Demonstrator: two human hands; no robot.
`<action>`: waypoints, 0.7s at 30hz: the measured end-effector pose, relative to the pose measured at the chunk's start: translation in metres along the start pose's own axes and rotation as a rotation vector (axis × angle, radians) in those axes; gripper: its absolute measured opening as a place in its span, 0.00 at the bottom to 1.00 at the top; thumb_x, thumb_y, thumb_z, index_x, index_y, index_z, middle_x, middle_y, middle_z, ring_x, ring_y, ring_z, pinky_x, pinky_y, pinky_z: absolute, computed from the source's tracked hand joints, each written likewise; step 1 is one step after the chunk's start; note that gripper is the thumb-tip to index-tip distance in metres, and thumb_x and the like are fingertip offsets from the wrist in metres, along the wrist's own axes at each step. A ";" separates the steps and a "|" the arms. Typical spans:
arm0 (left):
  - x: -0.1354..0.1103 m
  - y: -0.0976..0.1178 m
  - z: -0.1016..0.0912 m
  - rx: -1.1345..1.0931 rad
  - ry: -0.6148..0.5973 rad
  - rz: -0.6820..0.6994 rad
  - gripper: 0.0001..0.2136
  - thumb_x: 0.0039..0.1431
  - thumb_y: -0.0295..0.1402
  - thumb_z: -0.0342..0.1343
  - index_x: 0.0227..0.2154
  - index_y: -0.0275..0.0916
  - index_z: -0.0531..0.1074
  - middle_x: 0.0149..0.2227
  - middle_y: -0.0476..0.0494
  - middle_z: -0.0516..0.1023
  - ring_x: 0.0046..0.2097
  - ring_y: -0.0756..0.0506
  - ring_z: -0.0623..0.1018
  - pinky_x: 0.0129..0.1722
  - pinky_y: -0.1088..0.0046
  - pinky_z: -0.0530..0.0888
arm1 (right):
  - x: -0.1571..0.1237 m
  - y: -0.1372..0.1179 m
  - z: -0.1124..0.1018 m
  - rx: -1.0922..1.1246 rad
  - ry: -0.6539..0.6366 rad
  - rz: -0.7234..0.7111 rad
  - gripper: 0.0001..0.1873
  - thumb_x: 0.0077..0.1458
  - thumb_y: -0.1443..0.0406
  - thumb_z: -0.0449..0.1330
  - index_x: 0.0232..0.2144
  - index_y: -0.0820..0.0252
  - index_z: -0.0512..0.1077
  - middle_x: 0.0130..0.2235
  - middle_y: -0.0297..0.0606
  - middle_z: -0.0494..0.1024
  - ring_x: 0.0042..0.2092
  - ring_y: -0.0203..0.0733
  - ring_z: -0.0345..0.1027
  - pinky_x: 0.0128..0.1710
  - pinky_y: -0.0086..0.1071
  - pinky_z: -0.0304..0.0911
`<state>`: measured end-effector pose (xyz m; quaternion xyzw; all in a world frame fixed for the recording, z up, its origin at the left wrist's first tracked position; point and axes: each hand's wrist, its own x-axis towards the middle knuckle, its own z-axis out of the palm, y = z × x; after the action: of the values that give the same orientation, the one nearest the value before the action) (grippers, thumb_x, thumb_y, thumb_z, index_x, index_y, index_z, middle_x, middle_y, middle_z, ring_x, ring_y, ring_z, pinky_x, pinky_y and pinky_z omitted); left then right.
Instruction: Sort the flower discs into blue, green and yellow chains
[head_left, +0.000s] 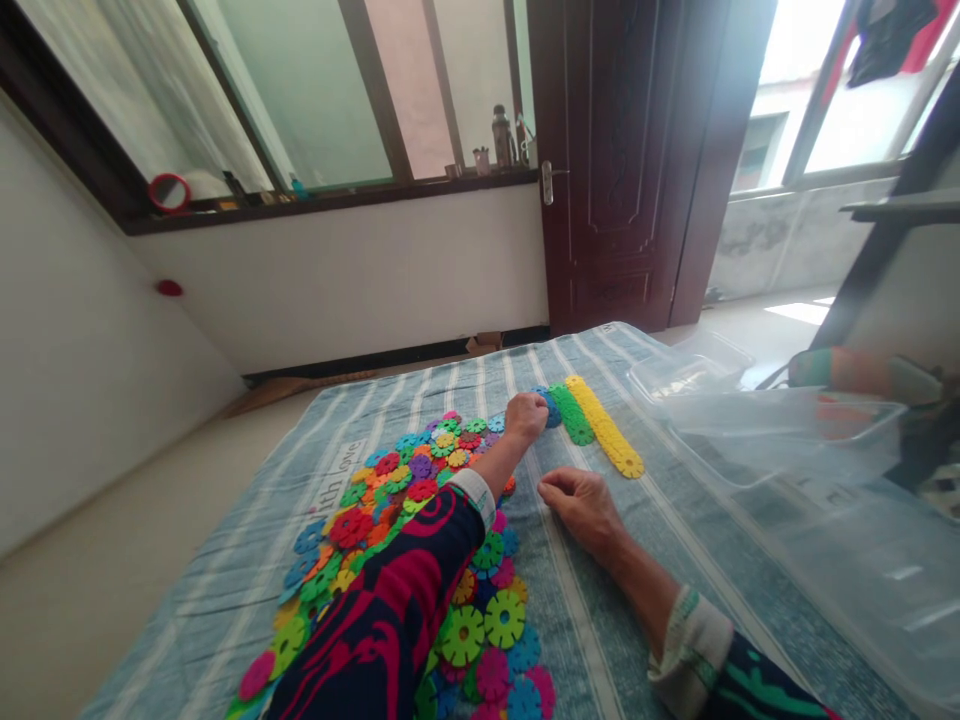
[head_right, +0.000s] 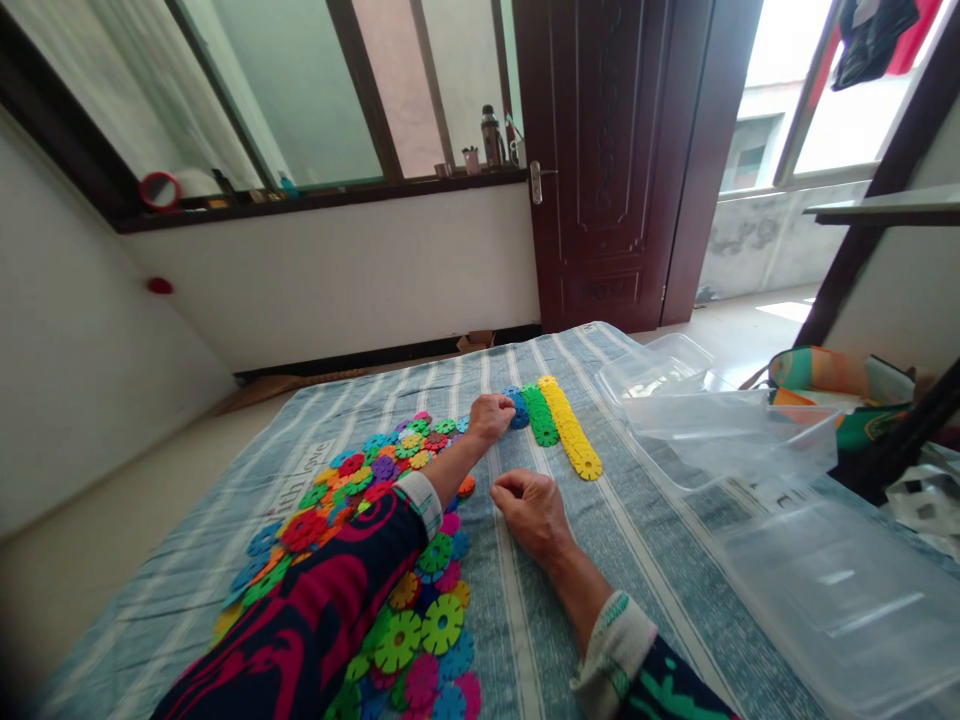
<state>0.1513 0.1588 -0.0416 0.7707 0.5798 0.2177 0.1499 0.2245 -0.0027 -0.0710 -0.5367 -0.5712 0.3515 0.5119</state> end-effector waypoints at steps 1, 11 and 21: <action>0.000 0.000 0.000 0.008 0.009 0.006 0.11 0.60 0.38 0.54 0.39 0.35 0.72 0.42 0.43 0.76 0.43 0.46 0.76 0.44 0.62 0.73 | 0.000 0.000 0.000 -0.002 0.000 -0.001 0.10 0.48 0.62 0.57 0.23 0.60 0.75 0.24 0.32 0.74 0.28 0.36 0.65 0.29 0.27 0.57; -0.020 -0.007 0.001 0.072 0.080 0.037 0.12 0.47 0.31 0.61 0.37 0.37 0.74 0.33 0.47 0.78 0.35 0.47 0.76 0.36 0.74 0.69 | 0.001 0.001 0.002 -0.036 -0.003 -0.015 0.10 0.49 0.62 0.57 0.23 0.60 0.75 0.25 0.32 0.75 0.28 0.36 0.66 0.31 0.28 0.57; -0.023 -0.004 0.002 0.115 0.082 0.041 0.10 0.47 0.30 0.59 0.36 0.38 0.74 0.33 0.46 0.77 0.35 0.47 0.75 0.35 0.73 0.68 | 0.000 0.001 0.001 -0.055 0.008 -0.028 0.10 0.49 0.62 0.57 0.23 0.60 0.76 0.25 0.32 0.75 0.28 0.36 0.66 0.30 0.28 0.57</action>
<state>0.1437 0.1383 -0.0491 0.7802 0.5811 0.2186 0.0768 0.2237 -0.0020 -0.0723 -0.5439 -0.5861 0.3266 0.5040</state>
